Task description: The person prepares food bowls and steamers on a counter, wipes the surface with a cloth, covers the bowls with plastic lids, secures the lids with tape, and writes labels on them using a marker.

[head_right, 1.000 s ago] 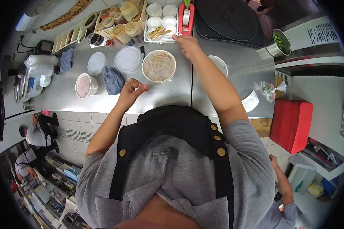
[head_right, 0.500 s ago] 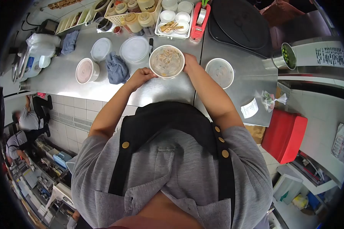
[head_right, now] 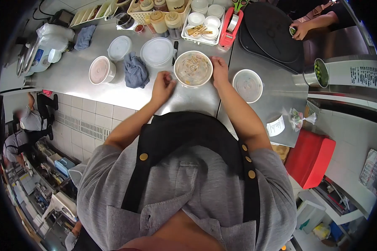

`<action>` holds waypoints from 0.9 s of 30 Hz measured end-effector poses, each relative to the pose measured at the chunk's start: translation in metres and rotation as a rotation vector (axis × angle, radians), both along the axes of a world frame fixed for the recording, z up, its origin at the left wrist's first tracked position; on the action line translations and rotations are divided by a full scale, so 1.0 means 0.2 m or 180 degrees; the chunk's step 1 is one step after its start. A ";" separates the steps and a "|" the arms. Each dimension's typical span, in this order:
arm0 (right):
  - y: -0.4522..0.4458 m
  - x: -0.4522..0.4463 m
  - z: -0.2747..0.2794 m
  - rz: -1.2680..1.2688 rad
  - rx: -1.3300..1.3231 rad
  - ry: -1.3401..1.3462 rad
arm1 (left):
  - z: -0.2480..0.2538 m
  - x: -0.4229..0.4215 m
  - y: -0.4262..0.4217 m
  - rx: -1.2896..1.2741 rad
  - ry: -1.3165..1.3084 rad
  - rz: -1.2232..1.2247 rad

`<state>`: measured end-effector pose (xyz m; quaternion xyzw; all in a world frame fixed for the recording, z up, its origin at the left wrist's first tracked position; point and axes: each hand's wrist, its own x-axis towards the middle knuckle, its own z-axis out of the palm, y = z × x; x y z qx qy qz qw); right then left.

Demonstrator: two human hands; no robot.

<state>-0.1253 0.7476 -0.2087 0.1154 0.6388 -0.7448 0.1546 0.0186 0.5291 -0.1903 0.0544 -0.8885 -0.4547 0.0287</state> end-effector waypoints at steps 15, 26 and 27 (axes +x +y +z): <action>-0.07 0.40 0.03 0.0679 -0.0405 0.0239 | 0.04 -0.15 0.06 0.3105 -0.0225 0.0418; -0.25 0.31 0.27 -0.0278 0.0233 0.0323 | 0.13 -0.31 0.30 0.1662 0.0503 0.1571; -0.25 0.29 0.28 -0.0270 0.0248 0.0140 | 0.14 -0.31 0.30 0.1656 0.0491 0.1570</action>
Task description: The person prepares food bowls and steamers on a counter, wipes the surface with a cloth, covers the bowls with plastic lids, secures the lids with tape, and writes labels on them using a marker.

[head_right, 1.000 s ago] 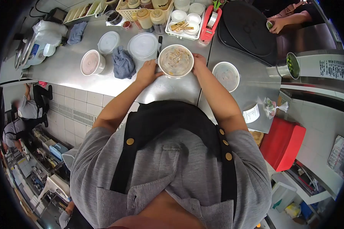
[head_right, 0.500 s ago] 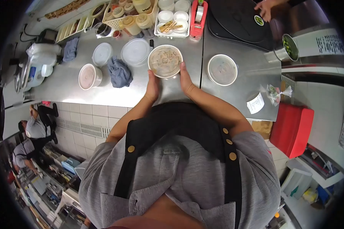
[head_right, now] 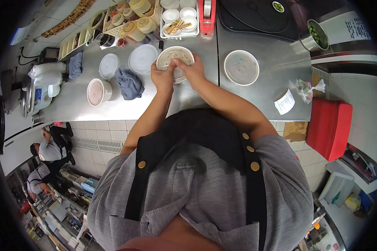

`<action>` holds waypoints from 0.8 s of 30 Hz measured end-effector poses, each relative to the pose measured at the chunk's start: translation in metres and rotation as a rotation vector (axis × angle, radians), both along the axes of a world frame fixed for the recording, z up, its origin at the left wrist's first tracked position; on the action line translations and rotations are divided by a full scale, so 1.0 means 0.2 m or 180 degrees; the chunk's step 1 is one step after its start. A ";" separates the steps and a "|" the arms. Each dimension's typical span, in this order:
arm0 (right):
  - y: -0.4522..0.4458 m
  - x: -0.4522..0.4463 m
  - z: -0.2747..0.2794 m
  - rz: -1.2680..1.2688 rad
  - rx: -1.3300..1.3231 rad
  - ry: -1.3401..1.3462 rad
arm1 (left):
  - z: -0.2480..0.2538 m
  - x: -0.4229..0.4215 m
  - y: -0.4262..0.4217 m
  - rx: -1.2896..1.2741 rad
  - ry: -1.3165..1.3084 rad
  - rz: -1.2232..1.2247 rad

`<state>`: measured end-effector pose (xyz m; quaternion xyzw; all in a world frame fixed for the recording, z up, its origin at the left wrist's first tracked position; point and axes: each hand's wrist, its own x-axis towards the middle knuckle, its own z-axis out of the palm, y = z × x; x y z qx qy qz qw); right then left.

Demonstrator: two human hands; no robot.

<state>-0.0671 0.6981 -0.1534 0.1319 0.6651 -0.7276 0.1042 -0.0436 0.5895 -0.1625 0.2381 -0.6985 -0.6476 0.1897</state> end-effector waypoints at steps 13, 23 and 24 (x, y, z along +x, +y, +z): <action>0.29 -0.33 0.03 -0.0340 0.2060 0.1754 | 0.00 0.02 -0.15 0.0474 -0.0020 0.0246; 0.53 -0.88 -0.09 -0.0533 0.2281 0.1924 | 0.01 -0.03 -0.30 0.0423 -0.0063 0.0418; 0.53 -0.91 -0.10 -0.0550 0.2281 0.1915 | 0.04 -0.09 -0.28 -0.0090 0.0077 0.0007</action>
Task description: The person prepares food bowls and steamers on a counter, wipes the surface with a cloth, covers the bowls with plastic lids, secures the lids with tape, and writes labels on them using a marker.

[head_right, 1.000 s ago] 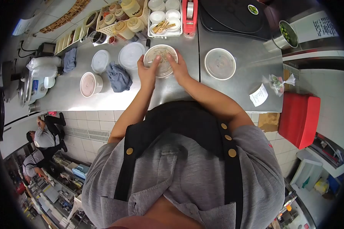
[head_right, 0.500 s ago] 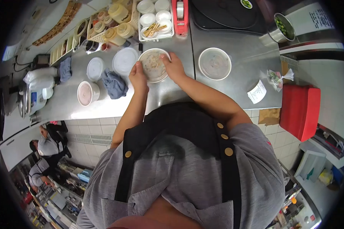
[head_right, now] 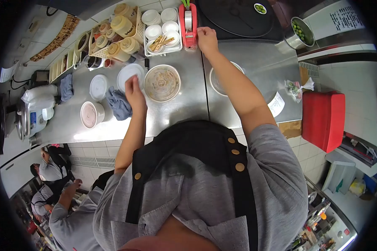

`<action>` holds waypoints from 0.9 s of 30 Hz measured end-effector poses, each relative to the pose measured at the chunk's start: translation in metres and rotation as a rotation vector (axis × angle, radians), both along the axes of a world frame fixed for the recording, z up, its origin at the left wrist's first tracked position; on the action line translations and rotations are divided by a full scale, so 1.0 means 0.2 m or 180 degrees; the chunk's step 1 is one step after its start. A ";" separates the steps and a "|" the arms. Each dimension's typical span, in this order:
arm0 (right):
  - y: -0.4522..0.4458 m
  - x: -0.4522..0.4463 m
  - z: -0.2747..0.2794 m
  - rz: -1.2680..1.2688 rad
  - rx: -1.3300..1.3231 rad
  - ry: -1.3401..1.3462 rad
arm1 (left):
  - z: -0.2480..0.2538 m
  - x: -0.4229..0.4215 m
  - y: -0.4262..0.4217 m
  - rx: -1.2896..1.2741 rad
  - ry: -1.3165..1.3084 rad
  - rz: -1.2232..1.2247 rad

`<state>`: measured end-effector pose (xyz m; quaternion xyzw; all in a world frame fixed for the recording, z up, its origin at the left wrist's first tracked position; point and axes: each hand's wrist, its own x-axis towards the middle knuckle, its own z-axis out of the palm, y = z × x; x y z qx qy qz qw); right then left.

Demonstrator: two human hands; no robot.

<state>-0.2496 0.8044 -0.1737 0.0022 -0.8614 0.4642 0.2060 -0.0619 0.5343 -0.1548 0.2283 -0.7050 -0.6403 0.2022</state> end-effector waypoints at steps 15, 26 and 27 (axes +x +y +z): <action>-0.07 0.19 0.11 0.0560 -0.1661 -0.2053 | -0.01 -1.17 0.64 0.1436 -0.1717 -0.2161; 0.04 0.04 0.10 0.1052 -0.2501 -0.3027 | 0.44 -0.14 0.66 0.1406 -0.1647 -0.1863; 0.04 0.04 0.11 0.1049 -0.2501 -0.3052 | 0.46 -0.02 0.66 0.1475 -0.1659 -0.1909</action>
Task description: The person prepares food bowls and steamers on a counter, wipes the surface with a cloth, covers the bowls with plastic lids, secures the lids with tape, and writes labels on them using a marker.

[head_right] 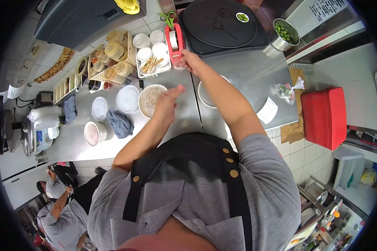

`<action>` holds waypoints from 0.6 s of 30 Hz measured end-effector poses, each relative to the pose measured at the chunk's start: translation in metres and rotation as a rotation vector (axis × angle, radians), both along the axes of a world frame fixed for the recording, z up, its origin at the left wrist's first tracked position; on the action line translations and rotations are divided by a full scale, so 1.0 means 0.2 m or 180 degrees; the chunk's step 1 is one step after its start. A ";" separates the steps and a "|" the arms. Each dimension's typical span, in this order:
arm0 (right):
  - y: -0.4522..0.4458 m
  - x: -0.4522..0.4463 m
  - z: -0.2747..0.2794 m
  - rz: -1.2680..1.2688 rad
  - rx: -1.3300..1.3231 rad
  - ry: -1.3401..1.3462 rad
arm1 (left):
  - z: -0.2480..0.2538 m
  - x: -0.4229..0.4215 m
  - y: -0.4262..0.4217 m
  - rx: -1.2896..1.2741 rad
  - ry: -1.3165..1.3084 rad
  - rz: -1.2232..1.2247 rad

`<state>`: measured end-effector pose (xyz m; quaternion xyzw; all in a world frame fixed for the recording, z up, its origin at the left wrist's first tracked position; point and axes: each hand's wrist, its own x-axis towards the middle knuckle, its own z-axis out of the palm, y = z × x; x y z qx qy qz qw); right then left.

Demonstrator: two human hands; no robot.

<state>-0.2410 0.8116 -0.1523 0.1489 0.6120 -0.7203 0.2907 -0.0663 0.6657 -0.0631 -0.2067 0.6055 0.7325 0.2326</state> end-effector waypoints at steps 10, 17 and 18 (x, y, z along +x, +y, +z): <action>-0.04 0.01 -0.03 0.0152 0.0965 0.1015 | -0.08 0.38 -0.09 0.0100 -0.0512 -0.0518; 0.04 0.05 0.01 0.0720 0.4534 0.3566 | -0.18 0.32 -0.05 -0.0367 -0.0630 -0.0580; 0.10 0.04 0.14 0.0764 0.4042 0.2625 | -0.27 0.32 -0.07 -0.0226 -0.0193 -0.0752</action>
